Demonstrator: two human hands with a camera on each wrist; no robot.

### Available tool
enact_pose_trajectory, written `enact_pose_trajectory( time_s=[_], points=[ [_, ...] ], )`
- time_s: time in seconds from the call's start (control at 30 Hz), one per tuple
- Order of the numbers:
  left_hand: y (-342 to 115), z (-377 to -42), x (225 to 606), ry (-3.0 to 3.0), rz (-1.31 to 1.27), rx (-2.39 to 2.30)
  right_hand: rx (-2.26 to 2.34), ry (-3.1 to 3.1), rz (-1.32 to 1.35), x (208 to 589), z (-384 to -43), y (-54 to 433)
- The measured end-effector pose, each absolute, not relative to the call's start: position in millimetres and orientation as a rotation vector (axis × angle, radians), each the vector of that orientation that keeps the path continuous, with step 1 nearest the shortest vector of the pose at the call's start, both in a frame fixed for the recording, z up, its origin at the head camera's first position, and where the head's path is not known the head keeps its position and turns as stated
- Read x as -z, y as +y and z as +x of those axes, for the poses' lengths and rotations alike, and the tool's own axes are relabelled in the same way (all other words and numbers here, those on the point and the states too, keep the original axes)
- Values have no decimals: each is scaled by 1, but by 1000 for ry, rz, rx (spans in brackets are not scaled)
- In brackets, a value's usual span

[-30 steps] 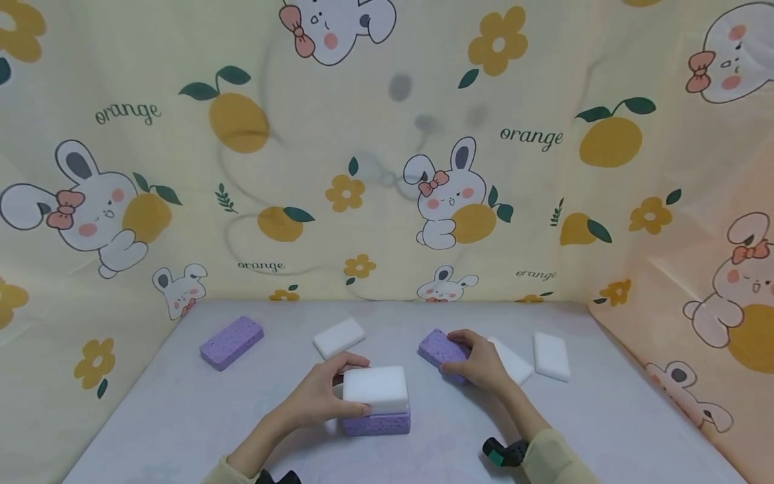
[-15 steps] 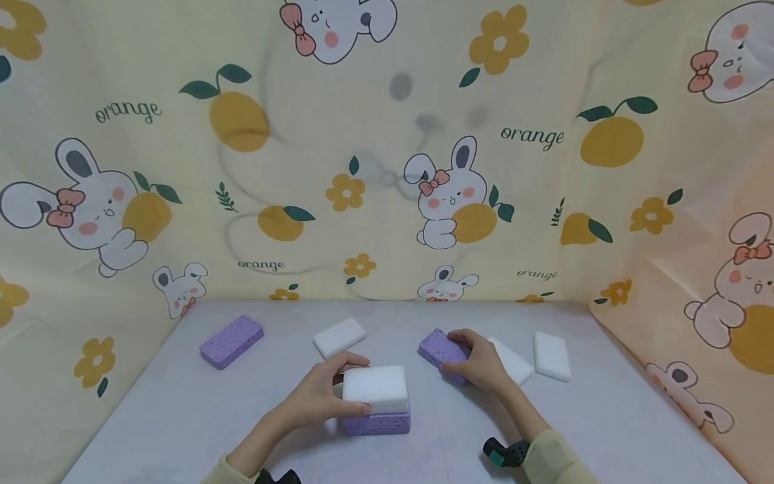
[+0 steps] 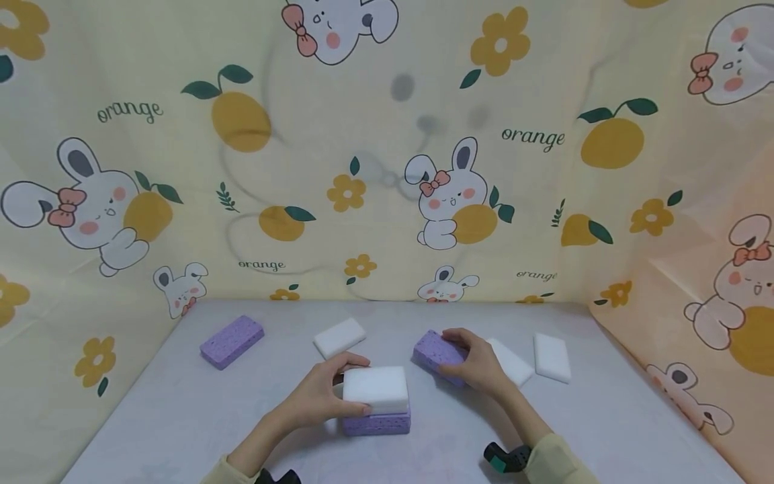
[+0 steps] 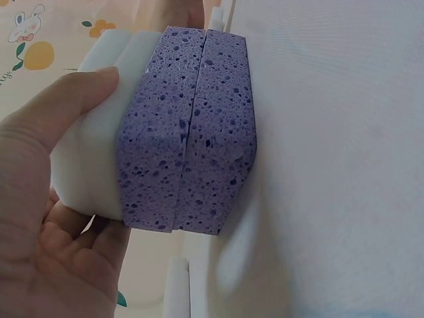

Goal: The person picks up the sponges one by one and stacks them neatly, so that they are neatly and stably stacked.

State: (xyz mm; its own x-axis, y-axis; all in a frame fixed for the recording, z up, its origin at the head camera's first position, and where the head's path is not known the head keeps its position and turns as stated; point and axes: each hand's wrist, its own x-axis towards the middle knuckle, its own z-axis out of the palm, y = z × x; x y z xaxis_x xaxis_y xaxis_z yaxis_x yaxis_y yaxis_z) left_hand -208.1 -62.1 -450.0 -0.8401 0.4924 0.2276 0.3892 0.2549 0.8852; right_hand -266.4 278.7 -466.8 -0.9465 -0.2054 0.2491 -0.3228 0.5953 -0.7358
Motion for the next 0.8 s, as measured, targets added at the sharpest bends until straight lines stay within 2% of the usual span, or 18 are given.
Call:
enact_pose_trajectory(
  time_s=[0.8],
  points=[
    [-62, -208, 449, 2411, 822, -1644, -1312, -2602, 619, 449, -257, 259]
  ],
)
